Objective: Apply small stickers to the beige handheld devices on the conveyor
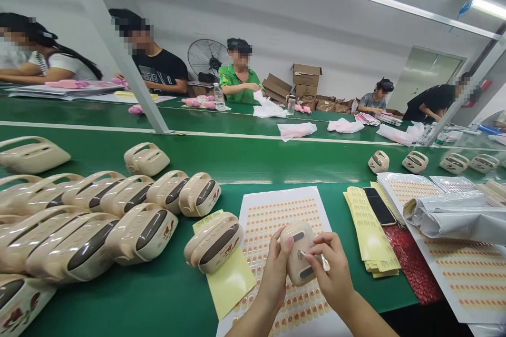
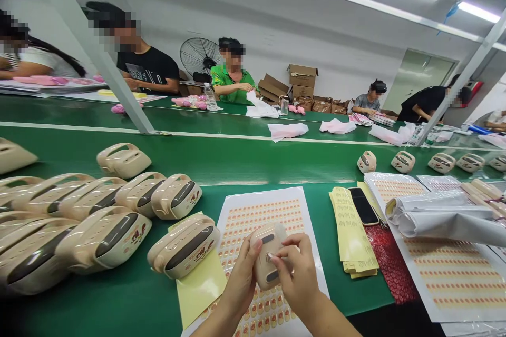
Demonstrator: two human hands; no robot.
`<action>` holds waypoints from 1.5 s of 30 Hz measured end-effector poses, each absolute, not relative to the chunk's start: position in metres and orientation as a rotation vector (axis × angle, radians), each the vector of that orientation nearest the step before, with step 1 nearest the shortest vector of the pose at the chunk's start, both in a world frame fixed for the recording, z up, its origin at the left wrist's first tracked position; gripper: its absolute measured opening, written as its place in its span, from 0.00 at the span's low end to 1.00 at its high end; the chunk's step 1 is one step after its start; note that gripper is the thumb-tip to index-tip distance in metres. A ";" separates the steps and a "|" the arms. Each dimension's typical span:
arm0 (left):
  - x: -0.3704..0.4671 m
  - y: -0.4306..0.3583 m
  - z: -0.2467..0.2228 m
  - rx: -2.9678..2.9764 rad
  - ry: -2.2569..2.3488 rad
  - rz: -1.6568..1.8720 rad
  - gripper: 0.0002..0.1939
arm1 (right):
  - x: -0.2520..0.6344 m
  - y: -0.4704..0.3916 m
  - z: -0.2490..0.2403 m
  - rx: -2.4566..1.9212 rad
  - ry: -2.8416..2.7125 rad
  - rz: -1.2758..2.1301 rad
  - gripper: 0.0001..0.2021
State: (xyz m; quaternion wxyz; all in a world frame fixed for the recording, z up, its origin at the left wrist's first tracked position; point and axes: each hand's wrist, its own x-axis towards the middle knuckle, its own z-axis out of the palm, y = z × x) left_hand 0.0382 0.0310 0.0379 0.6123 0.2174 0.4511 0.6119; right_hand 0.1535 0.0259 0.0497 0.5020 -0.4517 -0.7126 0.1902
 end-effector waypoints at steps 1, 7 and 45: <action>0.039 0.030 0.038 0.517 1.034 1.412 0.28 | 0.153 0.025 0.049 -1.095 -1.702 0.436 0.06; 0.043 0.030 0.034 0.518 1.111 1.472 0.31 | 0.155 0.031 0.052 -1.139 -1.779 0.263 0.05; 0.016 0.022 0.016 0.760 0.639 1.451 0.40 | 0.153 0.046 0.026 -1.200 -0.764 1.489 0.40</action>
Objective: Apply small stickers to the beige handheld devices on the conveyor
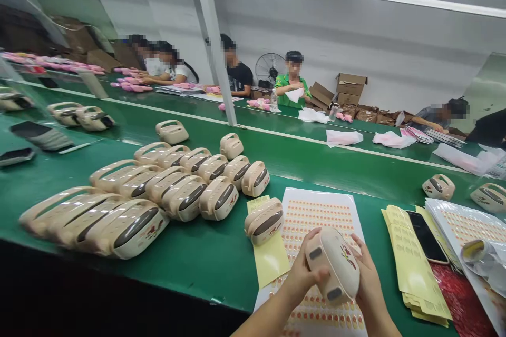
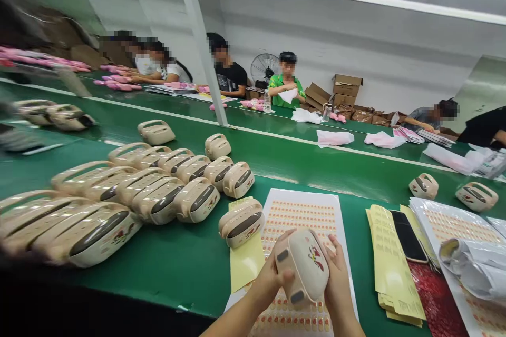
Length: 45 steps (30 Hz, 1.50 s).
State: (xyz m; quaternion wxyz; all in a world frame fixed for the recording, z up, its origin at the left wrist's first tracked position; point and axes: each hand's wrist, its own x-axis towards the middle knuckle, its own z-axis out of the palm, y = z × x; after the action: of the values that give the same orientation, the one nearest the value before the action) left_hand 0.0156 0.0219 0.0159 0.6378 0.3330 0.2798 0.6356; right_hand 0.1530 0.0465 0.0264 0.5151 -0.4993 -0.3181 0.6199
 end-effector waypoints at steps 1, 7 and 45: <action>0.007 0.019 0.015 0.872 0.639 1.420 0.44 | 0.154 0.046 0.028 -1.186 -0.830 1.480 0.41; -0.045 -0.021 0.025 1.102 0.784 1.441 0.55 | 0.138 0.040 0.035 -0.930 -1.435 1.314 0.25; -0.267 0.168 0.119 1.293 2.651 1.185 0.16 | 0.093 0.146 -0.051 -1.194 -1.635 0.846 0.19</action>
State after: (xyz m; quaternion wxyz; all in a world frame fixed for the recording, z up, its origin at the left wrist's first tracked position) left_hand -0.2675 0.1675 0.1186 -0.0185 0.4067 0.8339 0.3727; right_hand 0.0932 0.1463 -0.0505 0.4561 -0.4843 -0.6631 0.3433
